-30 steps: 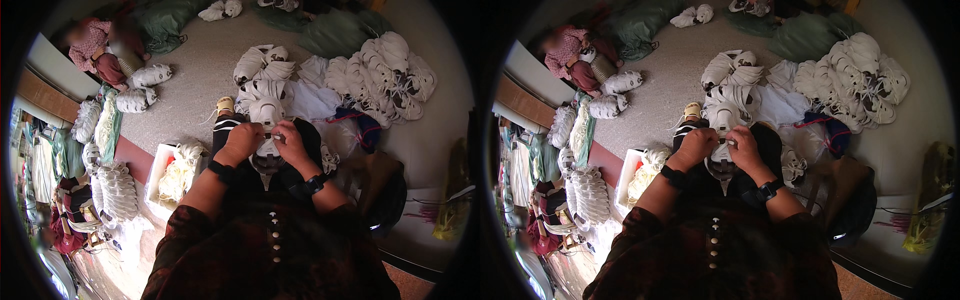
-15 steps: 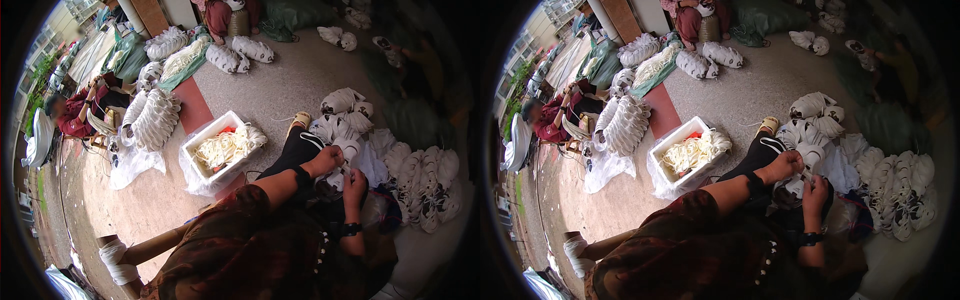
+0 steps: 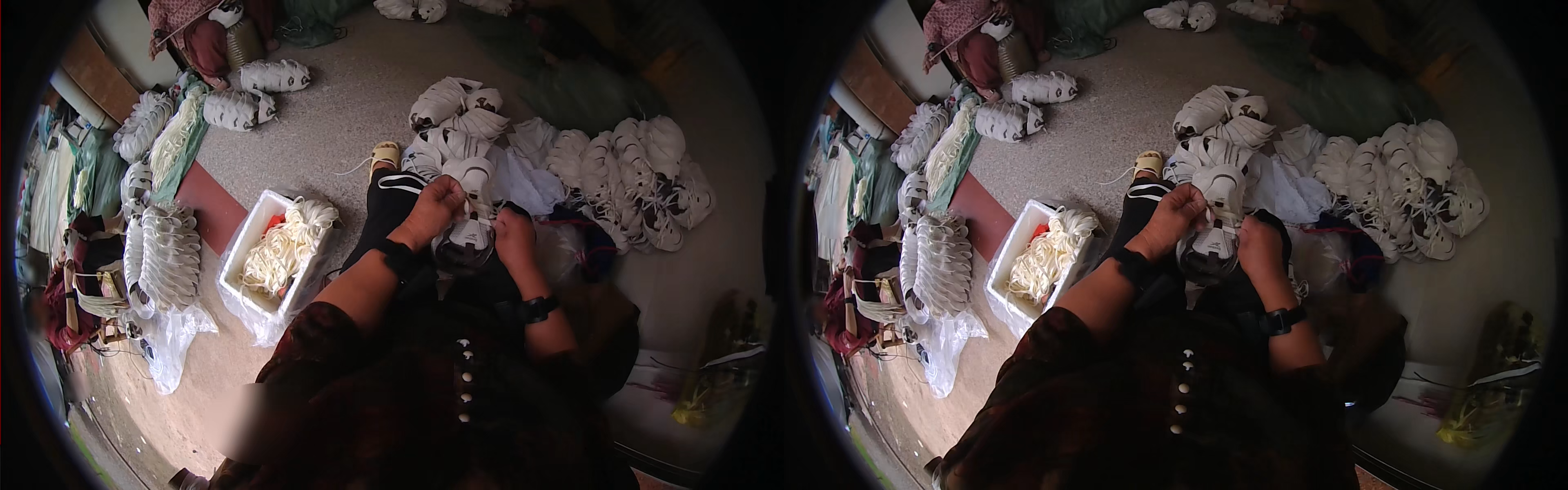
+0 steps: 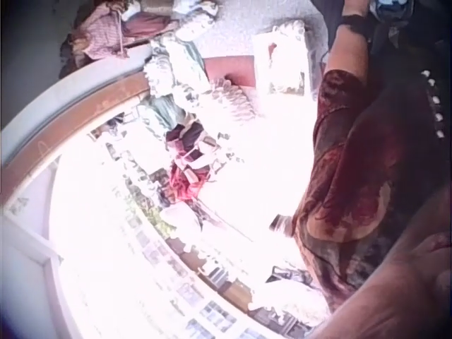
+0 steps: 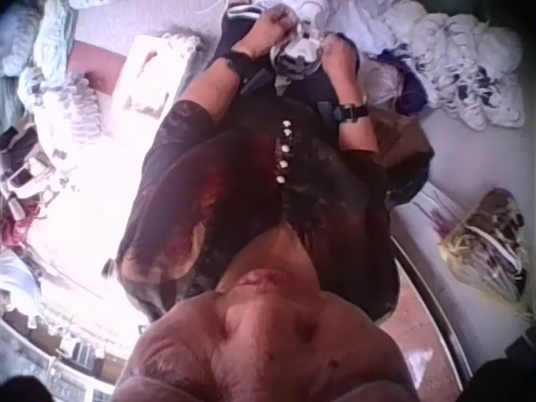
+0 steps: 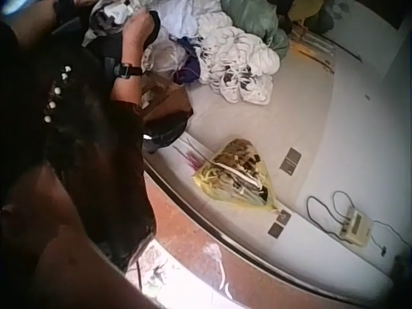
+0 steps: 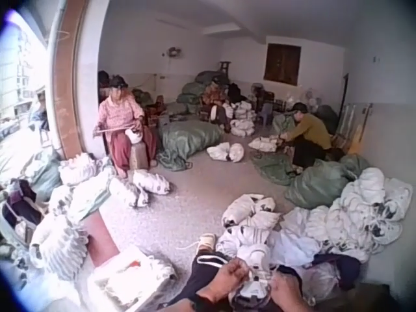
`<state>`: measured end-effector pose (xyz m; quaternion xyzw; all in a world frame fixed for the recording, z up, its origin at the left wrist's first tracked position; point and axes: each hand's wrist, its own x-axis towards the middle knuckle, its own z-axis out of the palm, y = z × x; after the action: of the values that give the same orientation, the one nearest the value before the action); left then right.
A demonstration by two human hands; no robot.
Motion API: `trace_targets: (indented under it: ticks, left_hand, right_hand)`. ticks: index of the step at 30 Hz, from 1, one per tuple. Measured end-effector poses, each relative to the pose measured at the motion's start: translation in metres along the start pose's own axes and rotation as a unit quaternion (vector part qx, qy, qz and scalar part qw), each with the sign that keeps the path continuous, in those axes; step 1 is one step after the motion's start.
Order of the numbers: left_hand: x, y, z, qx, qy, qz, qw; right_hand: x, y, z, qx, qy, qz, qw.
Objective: Thread laces through the eyelets of a white sneaker.
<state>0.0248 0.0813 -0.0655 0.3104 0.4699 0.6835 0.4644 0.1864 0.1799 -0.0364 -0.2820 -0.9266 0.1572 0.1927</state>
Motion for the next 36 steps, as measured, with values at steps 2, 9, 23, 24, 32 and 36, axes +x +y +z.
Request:
trace_targets:
  ticks: [2,9,23,24,32,36]
  left_hand:
    - [-0.012,0.017,-0.004,-0.04,0.048,-0.054,0.997]
    - [-0.093,0.055,-0.145,-0.249,0.315,0.117,0.908]
    - [-0.025,0.033,-0.049,0.529,0.097,0.114,0.835]
    - [-0.016,0.033,-0.037,0.539,0.072,0.12,0.831]
    - [0.018,0.018,-0.015,0.622,-0.021,-0.013,0.783]
    - [0.012,0.02,-0.025,0.561,0.02,0.013,0.827]
  right_hand:
    - [-0.007,0.013,-0.015,-0.049,-0.005,0.043,0.998]
    - [-0.067,0.139,-0.106,-0.19,0.086,0.142,0.968]
    - [-0.003,0.008,-0.019,0.167,-0.036,-0.022,0.985]
    - [-0.002,0.005,-0.013,0.155,-0.048,-0.022,0.986]
    - [0.01,0.007,-0.007,0.171,-0.044,-0.002,0.984]
    - [0.02,0.001,-0.004,0.192,0.084,0.092,0.974]
